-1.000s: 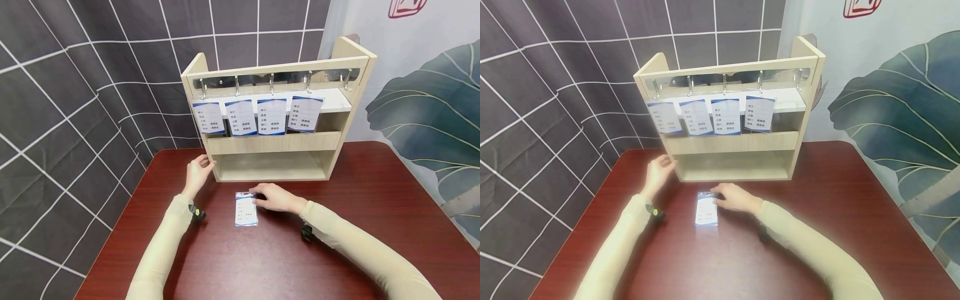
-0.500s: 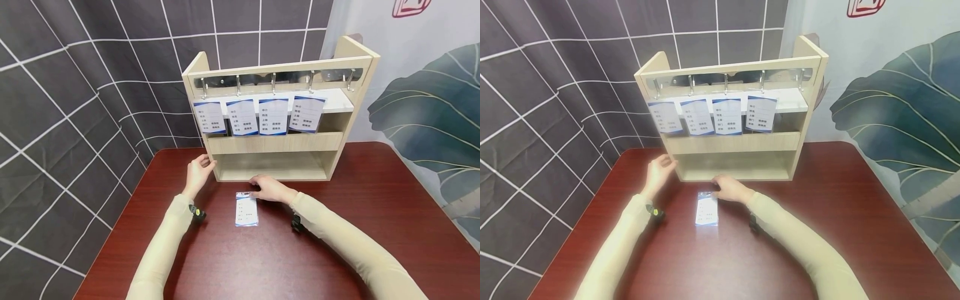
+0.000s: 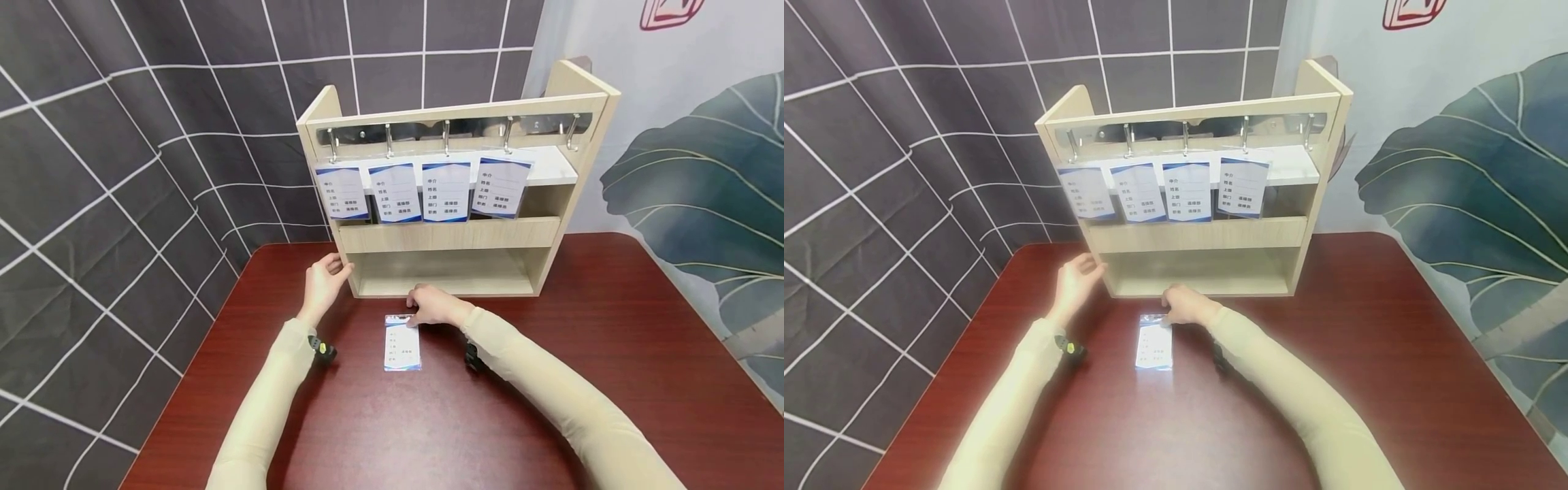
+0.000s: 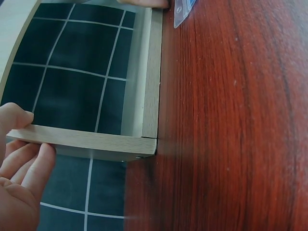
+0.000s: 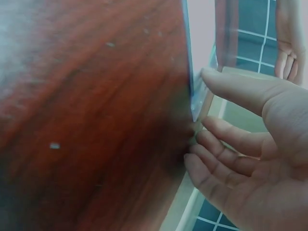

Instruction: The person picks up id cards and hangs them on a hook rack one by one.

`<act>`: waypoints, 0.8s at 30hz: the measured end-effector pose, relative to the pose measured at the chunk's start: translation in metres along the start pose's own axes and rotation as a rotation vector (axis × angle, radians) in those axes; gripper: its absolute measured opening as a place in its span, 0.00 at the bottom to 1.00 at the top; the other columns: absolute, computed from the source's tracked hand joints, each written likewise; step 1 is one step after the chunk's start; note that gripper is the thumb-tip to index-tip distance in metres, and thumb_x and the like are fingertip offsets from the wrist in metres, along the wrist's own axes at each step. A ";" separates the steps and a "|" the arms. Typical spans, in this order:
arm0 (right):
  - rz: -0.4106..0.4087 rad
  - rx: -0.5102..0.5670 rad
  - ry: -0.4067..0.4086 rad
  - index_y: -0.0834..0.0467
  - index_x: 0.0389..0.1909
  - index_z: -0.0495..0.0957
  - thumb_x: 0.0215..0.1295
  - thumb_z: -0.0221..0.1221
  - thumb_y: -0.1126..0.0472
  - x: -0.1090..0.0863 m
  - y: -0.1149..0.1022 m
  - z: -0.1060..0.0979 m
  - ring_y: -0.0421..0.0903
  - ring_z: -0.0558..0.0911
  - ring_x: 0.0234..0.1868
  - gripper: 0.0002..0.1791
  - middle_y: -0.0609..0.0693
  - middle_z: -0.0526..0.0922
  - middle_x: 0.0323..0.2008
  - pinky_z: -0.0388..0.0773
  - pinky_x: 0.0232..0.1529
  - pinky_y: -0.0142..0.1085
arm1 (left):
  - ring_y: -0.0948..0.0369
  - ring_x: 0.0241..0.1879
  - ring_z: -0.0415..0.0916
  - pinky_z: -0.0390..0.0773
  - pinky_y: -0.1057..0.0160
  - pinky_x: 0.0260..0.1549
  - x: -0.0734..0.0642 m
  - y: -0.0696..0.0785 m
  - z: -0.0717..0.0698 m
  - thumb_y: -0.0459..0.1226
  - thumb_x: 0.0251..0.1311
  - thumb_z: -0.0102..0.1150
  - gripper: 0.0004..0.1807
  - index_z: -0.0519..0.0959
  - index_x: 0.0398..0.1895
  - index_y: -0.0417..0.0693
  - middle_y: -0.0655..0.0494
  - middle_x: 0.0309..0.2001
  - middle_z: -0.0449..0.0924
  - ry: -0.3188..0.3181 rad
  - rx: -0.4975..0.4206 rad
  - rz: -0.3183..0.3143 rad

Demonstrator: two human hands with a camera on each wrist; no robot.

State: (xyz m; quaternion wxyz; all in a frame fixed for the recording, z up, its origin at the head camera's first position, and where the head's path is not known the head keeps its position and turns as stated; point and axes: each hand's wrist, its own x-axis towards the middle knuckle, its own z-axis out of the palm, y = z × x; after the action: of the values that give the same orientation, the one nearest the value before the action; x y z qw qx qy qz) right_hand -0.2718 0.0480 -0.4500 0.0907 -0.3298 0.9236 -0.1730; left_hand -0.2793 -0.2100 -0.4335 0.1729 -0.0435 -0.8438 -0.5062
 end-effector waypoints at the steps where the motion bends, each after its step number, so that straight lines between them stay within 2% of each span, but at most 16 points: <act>1: 0.017 0.002 -0.017 0.64 0.42 0.82 0.53 0.75 0.55 0.001 -0.001 -0.001 0.48 0.79 0.41 0.21 0.52 0.81 0.38 0.80 0.49 0.40 | 0.48 0.51 0.84 0.83 0.54 0.51 0.000 0.000 0.000 0.34 0.62 0.68 0.16 0.83 0.50 0.33 0.38 0.46 0.86 -0.001 0.001 0.000; 6: 0.080 0.022 -0.091 0.61 0.35 0.83 0.53 0.75 0.56 0.007 -0.004 -0.006 0.46 0.78 0.39 0.16 0.50 0.83 0.35 0.79 0.47 0.37 | 0.48 0.51 0.84 0.83 0.53 0.51 0.001 -0.001 0.000 0.35 0.62 0.68 0.18 0.82 0.51 0.32 0.37 0.47 0.85 -0.006 0.005 0.001; 11: 0.103 0.053 -0.129 0.59 0.31 0.84 0.53 0.75 0.57 0.010 -0.004 -0.007 0.42 0.77 0.36 0.12 0.46 0.83 0.32 0.78 0.44 0.33 | 0.48 0.51 0.84 0.83 0.53 0.52 0.000 -0.001 0.000 0.36 0.62 0.68 0.19 0.82 0.52 0.31 0.37 0.47 0.85 -0.007 0.016 -0.009; 24: 0.111 0.136 -0.103 0.58 0.29 0.83 0.52 0.76 0.59 0.007 -0.002 -0.005 0.40 0.74 0.31 0.11 0.43 0.80 0.26 0.77 0.39 0.31 | 0.49 0.51 0.84 0.83 0.54 0.52 0.000 -0.001 -0.001 0.38 0.63 0.68 0.19 0.83 0.51 0.32 0.38 0.47 0.86 -0.005 0.026 -0.003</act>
State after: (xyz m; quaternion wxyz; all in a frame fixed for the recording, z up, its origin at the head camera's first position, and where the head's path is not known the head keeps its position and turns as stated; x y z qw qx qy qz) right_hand -0.2774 0.0433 -0.4455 0.1695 -0.2795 0.9208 -0.2128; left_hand -0.2796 -0.2110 -0.4341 0.1705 -0.0415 -0.8508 -0.4954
